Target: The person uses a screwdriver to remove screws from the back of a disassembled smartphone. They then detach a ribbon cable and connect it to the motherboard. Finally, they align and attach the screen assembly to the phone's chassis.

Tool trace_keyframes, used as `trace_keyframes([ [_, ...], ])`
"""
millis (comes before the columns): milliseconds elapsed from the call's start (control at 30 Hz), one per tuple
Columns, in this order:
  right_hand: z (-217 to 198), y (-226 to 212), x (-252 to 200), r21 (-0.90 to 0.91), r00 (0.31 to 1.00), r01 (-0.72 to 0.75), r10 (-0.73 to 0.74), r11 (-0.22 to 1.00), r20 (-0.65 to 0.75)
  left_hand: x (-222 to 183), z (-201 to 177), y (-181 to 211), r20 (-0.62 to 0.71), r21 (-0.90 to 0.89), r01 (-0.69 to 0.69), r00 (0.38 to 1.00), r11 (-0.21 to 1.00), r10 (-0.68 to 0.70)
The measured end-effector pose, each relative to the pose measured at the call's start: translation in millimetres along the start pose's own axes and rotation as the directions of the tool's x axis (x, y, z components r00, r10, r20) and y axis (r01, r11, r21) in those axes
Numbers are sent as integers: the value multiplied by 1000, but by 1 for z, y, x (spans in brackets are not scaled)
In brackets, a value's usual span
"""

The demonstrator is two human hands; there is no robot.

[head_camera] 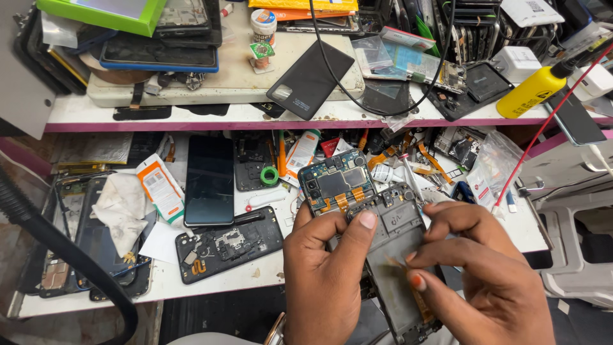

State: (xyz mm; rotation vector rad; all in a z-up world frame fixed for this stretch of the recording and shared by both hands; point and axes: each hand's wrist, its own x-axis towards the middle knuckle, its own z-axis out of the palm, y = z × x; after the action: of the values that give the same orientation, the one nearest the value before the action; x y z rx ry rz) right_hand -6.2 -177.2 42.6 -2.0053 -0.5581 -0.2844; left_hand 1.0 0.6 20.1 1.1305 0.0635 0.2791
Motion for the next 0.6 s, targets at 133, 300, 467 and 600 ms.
trace_keyframes([
  [133, 7, -8, 2, -144, 987, 102, -119, 984, -111, -1, 1, 4, 35, -57, 83, 996, 995, -81],
  [300, 12, -9, 8, -270, 961, 216, -253, 938, -112, -4, 4, 6, 74, -98, 20, 997, 995, -12],
  [467, 10, -10, 4, -184, 971, 190, -212, 964, -109, -4, 6, 6, 70, -147, 21, 997, 989, -10],
  [600, -3, -13, 1, 176, 999, 19, -12, 984, -42, -3, 4, 4, 56, -140, 70, 996, 988, -62],
])
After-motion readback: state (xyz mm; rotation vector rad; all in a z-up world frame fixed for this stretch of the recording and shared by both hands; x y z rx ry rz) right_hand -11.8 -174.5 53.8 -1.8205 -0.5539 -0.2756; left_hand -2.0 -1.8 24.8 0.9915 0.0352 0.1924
